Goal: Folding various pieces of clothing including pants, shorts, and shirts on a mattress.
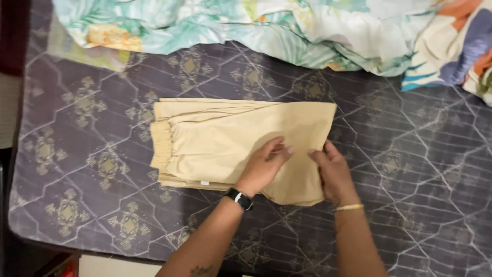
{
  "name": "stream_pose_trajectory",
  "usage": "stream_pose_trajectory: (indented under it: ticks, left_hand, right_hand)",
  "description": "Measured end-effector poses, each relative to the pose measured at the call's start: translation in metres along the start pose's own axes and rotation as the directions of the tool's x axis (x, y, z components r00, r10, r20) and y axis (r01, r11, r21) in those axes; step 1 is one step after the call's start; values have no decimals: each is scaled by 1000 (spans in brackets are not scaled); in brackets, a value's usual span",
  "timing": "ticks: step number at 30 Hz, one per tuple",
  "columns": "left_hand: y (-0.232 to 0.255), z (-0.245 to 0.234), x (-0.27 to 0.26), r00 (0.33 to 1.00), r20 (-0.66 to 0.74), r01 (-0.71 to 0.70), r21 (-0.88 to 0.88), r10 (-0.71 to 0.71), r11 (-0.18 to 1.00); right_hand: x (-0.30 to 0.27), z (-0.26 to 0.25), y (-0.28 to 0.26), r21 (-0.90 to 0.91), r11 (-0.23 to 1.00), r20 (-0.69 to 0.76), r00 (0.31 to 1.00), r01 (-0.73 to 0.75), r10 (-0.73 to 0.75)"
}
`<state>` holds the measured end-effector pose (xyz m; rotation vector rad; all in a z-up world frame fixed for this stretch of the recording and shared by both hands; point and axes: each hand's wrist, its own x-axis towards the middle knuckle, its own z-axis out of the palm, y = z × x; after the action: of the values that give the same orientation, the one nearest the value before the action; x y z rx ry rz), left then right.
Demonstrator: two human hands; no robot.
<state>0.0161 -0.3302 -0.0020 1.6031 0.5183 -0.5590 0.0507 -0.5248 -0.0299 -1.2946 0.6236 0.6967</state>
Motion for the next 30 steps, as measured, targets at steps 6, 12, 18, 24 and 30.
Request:
stream_pose_trajectory:
  ticks: [6, 12, 18, 24, 30]
  left_hand:
    - [27, -39, -36, 999, -11, -50, -65, 49, 997]
    - [-6, -135, -63, 995, -99, -47, -498, -3, 866]
    - [-34, -211, -61, 979, -191, -59, -611, -74, 789]
    - [-81, -251, -51, 950, -309, -127, -510, -43, 851]
    - [-73, -248, -49, 906, -409, -180, -600, -106, 779]
  right_hand:
    - [-65, 116, -3, -462, 808, 126, 929, 366, -349]
    - [-94, 232, -6, -681, 580, 287, 892, 447, -350]
    - [-64, 301, 44, -644, 550, 368, 846, 531, -386]
    - [-53, 332, 70, -698, 416, 418, 804, 583, -423]
    - [-58, 335, 71, -699, 357, 463, 773, 619, -434]
